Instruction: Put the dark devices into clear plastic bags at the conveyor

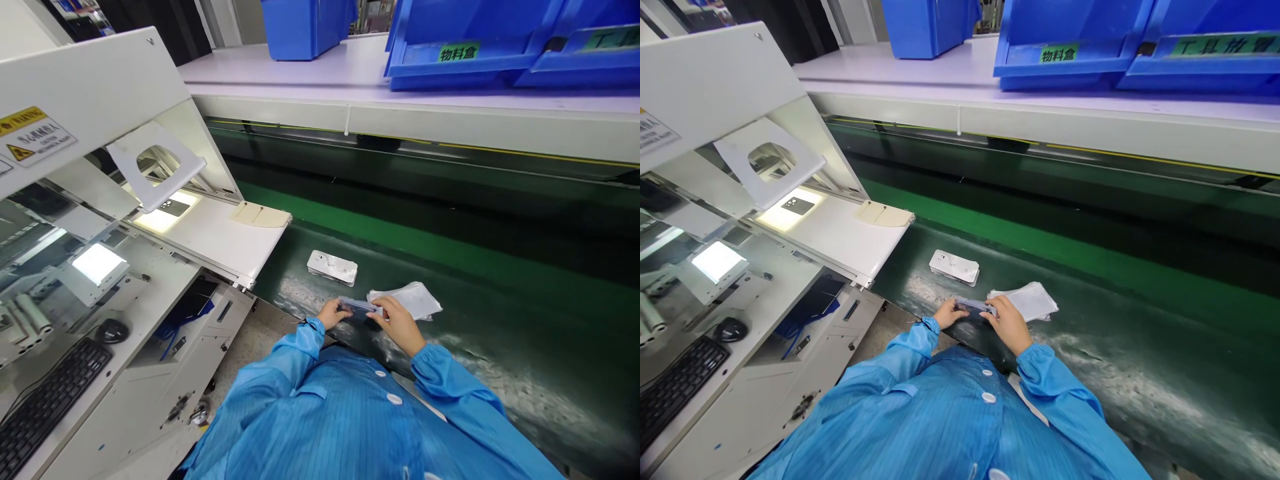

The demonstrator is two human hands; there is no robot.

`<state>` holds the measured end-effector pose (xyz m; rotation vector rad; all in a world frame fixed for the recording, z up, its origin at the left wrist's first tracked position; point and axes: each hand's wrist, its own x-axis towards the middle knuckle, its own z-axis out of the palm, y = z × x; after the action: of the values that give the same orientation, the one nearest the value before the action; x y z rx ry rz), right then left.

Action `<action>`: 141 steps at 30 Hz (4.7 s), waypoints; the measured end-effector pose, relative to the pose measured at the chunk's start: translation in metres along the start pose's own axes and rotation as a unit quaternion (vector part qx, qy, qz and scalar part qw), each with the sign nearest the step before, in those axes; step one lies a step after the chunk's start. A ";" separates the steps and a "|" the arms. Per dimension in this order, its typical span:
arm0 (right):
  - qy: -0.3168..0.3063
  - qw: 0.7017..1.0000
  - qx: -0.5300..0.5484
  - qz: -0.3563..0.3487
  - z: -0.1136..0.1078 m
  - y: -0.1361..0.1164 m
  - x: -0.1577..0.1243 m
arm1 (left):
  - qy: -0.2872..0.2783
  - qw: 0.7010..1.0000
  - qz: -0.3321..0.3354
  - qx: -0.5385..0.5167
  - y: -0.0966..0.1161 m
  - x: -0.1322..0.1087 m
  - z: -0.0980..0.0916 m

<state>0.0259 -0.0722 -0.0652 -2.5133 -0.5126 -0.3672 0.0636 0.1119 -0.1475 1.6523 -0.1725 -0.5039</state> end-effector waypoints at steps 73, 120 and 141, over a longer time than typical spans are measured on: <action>0.041 0.981 -0.137 -0.133 -0.015 -0.026 0.029 | 0.005 0.999 0.036 0.025 -0.014 0.015 0.012; -0.059 0.987 -0.137 -0.068 -0.020 -0.008 0.023 | 0.046 0.998 0.016 0.029 -0.004 0.012 0.014; 0.057 0.988 -0.122 -0.073 -0.037 -0.028 0.029 | 0.025 0.998 0.040 -0.045 -0.002 0.009 0.014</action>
<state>0.0341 -0.0628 -0.0117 -2.6757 -0.6408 -0.6613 0.0656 0.0964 -0.1526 1.5616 -0.1764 -0.4044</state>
